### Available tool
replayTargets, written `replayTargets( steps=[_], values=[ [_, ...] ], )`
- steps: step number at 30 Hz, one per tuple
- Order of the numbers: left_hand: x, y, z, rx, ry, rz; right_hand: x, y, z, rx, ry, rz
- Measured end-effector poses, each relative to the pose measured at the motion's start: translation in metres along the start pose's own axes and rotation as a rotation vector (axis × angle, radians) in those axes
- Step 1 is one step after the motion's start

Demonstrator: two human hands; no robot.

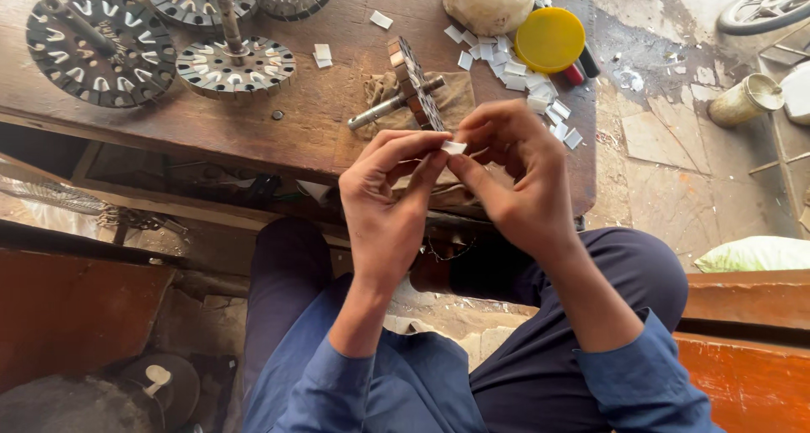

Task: The person inserts small white rectangular pieces into the slots of a circular metal component with a central shaft. They repeatedly pick up pieces from the table and place them into the component, occasionally rotating the part to access different slots.

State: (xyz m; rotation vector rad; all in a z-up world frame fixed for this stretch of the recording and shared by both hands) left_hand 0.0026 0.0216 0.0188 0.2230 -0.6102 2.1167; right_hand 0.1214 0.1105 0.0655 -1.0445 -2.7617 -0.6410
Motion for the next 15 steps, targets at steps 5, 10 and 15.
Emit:
replayTargets(
  steps=[5, 10, 15],
  values=[
    [-0.003, 0.004, -0.008, -0.129, 0.030, -0.006, -0.006, 0.004, -0.004, -0.465, 0.386, 0.056],
    [0.002, 0.021, -0.012, -0.443, 0.209, -0.034, -0.003, 0.014, -0.013, -0.613, 0.562, -0.146],
    [0.004, 0.029, -0.019, -0.518, 0.311, -0.264, -0.003, 0.018, -0.019, -0.644, 0.594, -0.211]
  ],
)
Point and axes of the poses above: each hand's wrist, its own x-axis towards the middle knuckle, its own y-axis out of the back of the hand, z = x × y, the point moved 1 cm from there along x, towards the middle knuckle, and after that the axes turned 5 degrees about -z, right-handed, at the moved point
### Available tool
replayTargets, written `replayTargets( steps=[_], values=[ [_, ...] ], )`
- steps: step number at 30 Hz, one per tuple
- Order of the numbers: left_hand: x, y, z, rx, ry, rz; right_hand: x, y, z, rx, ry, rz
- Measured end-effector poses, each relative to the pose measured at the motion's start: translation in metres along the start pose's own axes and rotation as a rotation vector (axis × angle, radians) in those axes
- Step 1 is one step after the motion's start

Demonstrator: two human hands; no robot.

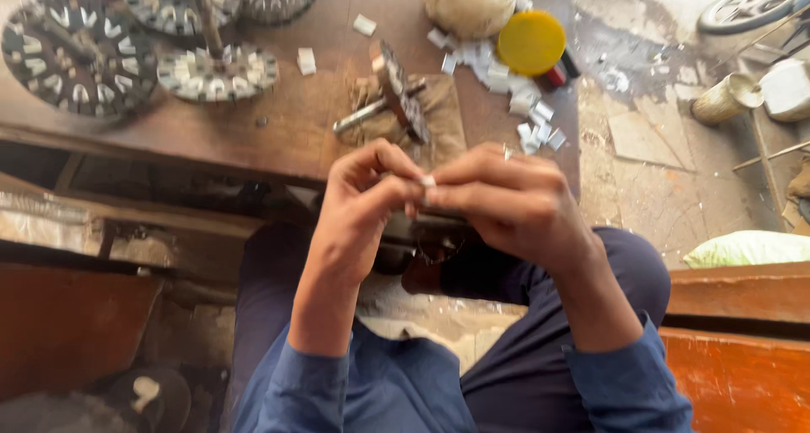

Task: The person inserts small white rectangular pieces into the slots of a circular metal component with a central shaft. They repeatedly pick up pieces from the table and place them into the component, occasionally rotating the part to access different slots.

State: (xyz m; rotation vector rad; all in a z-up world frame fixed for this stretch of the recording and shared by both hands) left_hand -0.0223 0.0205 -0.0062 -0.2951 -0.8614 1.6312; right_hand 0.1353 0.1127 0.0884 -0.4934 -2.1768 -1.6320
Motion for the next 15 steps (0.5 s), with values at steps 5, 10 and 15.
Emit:
replayTargets(
  steps=[5, 10, 15],
  values=[
    [0.002, -0.005, -0.004, 0.072, 0.048, -0.060, -0.008, 0.012, -0.002, 0.005, -0.009, 0.012],
    [0.012, -0.023, 0.001, 0.204, -0.088, -0.121, -0.012, 0.016, -0.001, 0.071, -0.135, 0.084],
    [0.025, -0.019, 0.003, 1.121, -0.493, 0.290, -0.024, 0.009, 0.019, 0.411, -0.397, 0.263]
  ],
)
Point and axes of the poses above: each hand's wrist, its own x-axis towards the middle knuckle, its own y-axis out of the back of the hand, z = x × y, the point moved 1 cm from there along x, towards the middle knuckle, and after that the axes turned 5 degrees about -z, right-handed, at the moved point
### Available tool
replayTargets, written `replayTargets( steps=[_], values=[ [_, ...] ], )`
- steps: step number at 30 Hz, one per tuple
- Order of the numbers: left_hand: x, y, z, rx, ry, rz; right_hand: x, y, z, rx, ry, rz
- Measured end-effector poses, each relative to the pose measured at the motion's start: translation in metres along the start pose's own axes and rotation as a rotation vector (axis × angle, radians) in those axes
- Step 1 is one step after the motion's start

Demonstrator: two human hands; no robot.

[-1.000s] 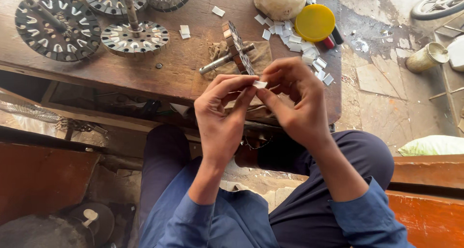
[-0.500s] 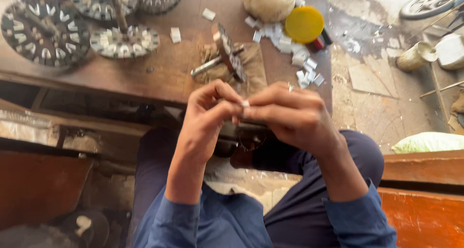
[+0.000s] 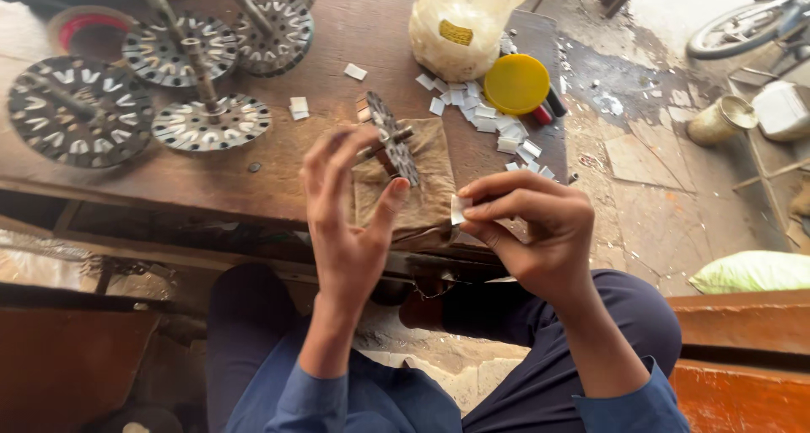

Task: The person inserts small white rectangular pieces into the slots of a circular metal component with a central shaft. They repeatedly pick up pieces from the table and place them into the component, occasionally rotating the part to access different slots.

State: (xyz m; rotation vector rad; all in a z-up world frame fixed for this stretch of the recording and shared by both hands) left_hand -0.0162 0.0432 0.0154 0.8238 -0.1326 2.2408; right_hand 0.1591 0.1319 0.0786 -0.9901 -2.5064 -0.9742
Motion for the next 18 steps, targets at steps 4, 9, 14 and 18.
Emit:
replayTargets(
  steps=[4, 9, 14, 18],
  values=[
    [0.001, -0.014, -0.025, -0.130, 0.153, -0.176, -0.003, 0.003, 0.019, 0.247, -0.125, 0.070],
    [-0.013, -0.028, -0.049, -0.060, 0.170, -0.165, -0.001, -0.003, 0.033, 0.787, -0.147, 0.113],
    [-0.015, -0.028, -0.061, 0.254, 0.124, -0.137, 0.007, -0.014, 0.045, 1.227, -0.449, 0.195],
    [-0.020, -0.033, -0.068, 0.237, 0.118, -0.124, 0.006, -0.015, 0.050, 1.313, -0.603, 0.233]
  ],
)
Point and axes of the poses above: each hand's wrist, its own x-axis towards the middle knuckle, its own y-axis out of the back of the hand, z = x × y, the point moved 1 cm from there along x, towards the middle knuckle, and after that the axes turned 5 degrees about -z, right-handed, at the moved point
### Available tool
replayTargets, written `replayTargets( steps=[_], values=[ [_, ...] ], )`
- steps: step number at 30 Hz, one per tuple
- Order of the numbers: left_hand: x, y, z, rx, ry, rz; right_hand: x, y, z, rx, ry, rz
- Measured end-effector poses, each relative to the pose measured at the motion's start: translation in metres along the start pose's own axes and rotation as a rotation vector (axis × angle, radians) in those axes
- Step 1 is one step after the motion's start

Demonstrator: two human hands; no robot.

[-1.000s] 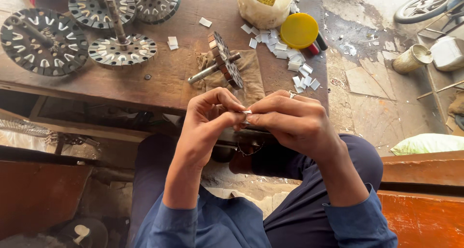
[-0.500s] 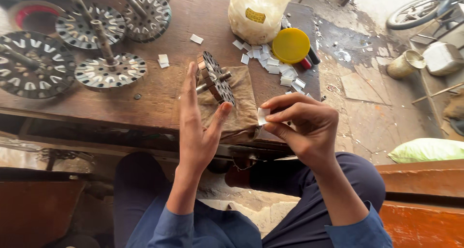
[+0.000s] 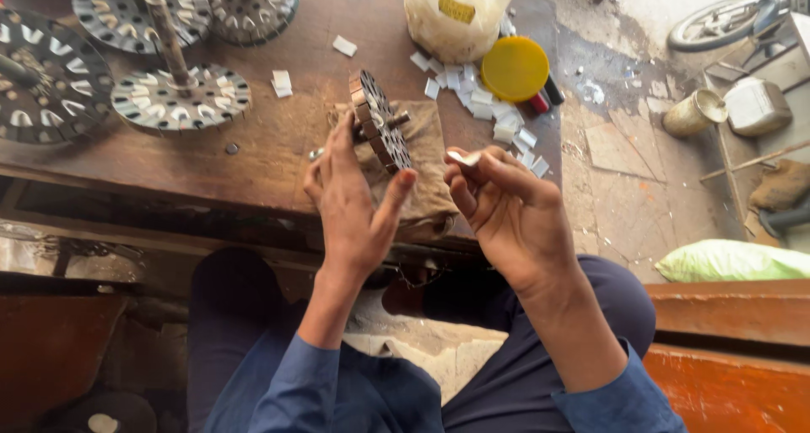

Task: The person inserts small white rectangular pieces into the slots of a circular metal component with a central shaft. They repeatedly pick up pieces from the table and place them into the component, occasionally rotating the part to access different slots.

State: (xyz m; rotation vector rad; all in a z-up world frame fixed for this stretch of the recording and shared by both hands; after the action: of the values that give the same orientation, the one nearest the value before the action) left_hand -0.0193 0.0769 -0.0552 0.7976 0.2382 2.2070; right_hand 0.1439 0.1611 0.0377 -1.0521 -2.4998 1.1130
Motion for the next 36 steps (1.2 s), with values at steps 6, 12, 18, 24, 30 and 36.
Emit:
replayTargets(
  steps=[6, 12, 18, 24, 30, 36],
  values=[
    [-0.002, 0.000, -0.006, -0.170, 0.080, -0.001, 0.000, -0.001, 0.002, 0.016, -0.049, 0.017],
    [-0.007, 0.002, -0.003, -0.216, 0.068, 0.070, -0.001, -0.006, 0.007, -0.178, 0.037, 0.075],
    [-0.007, -0.001, -0.008, -0.210, -0.035, 0.069, 0.012, -0.022, 0.042, -0.838, 0.328, 0.051],
    [-0.008, 0.002, -0.019, -0.137, -0.121, 0.001, 0.021, -0.025, 0.059, -1.166, 0.562, 0.053],
    [-0.008, 0.016, -0.030, -0.059, -0.184, -0.159, 0.030, -0.033, 0.065, -1.195, 0.645, 0.067],
    [-0.009, 0.019, -0.032, -0.028, -0.181, -0.209, 0.031, -0.038, 0.068, -1.118, 0.591, 0.052]
  ],
)
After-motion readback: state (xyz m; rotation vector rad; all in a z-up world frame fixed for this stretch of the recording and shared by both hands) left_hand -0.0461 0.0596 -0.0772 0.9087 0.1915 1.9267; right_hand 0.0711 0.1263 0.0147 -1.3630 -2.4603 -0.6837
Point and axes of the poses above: each hand's wrist, its own x-axis towards the middle knuckle, its own y-axis out of the back of the hand, z = x × y, the point moved 1 cm from there along x, towards the middle knuckle, and after that the axes turned 5 degrees about -z, right-handed, at the moved point
